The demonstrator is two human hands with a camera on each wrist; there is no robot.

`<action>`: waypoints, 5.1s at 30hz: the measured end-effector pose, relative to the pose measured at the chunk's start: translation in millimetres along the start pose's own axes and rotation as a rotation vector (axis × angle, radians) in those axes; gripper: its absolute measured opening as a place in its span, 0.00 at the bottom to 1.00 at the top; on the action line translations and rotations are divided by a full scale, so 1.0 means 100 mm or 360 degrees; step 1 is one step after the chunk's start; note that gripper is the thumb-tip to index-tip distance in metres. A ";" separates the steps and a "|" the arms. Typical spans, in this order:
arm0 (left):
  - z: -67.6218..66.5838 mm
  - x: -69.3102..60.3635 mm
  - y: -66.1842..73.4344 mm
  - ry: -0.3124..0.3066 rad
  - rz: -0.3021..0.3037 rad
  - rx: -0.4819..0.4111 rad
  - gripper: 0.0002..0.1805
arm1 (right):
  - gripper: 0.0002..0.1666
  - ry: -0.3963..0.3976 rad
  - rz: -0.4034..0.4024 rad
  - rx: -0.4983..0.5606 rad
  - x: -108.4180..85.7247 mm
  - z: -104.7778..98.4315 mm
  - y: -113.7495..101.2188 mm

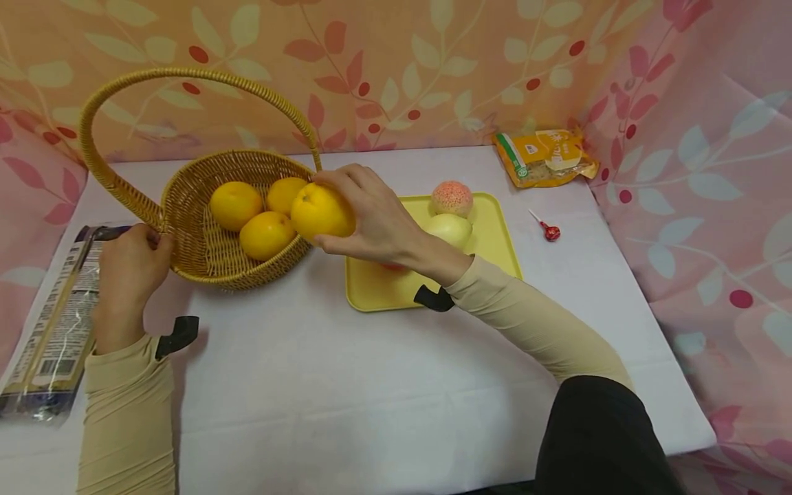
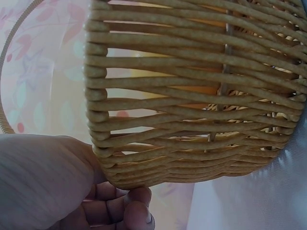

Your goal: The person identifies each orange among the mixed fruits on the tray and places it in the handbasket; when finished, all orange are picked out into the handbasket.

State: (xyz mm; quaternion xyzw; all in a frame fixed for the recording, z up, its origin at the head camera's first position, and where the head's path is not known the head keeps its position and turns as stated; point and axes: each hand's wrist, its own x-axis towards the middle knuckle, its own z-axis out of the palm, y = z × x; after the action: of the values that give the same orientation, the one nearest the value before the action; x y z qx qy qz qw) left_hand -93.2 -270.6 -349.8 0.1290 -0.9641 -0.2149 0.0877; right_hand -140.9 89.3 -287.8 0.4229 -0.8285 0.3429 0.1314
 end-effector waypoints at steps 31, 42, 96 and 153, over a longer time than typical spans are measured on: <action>0.00 0.01 -0.01 -0.0004 -0.0006 -0.0001 0.21 | 0.42 -0.0171 -0.0060 0.0035 0.46 0.54 -0.34; -0.01 0.01 0.00 -0.0023 0.0002 -0.0012 0.22 | 0.40 -0.0312 -0.0167 -0.0035 0.66 0.82 -0.47; -0.01 0.02 0.00 -0.0028 0.0018 -0.0016 0.21 | 0.30 -0.1025 -0.0184 -0.0789 0.81 1.41 -0.54; -0.01 0.02 -0.02 -0.0066 -0.0019 -0.0006 0.23 | 0.28 -0.0917 -0.0197 -0.0704 0.59 1.17 -0.48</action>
State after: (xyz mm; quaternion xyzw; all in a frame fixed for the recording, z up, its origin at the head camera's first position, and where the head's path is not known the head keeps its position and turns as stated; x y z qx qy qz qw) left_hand -94.6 -273.6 -349.5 0.1300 -0.9645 -0.2198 0.0668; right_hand -130.7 -45.8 -320.9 0.5127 -0.8585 0.0136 0.0013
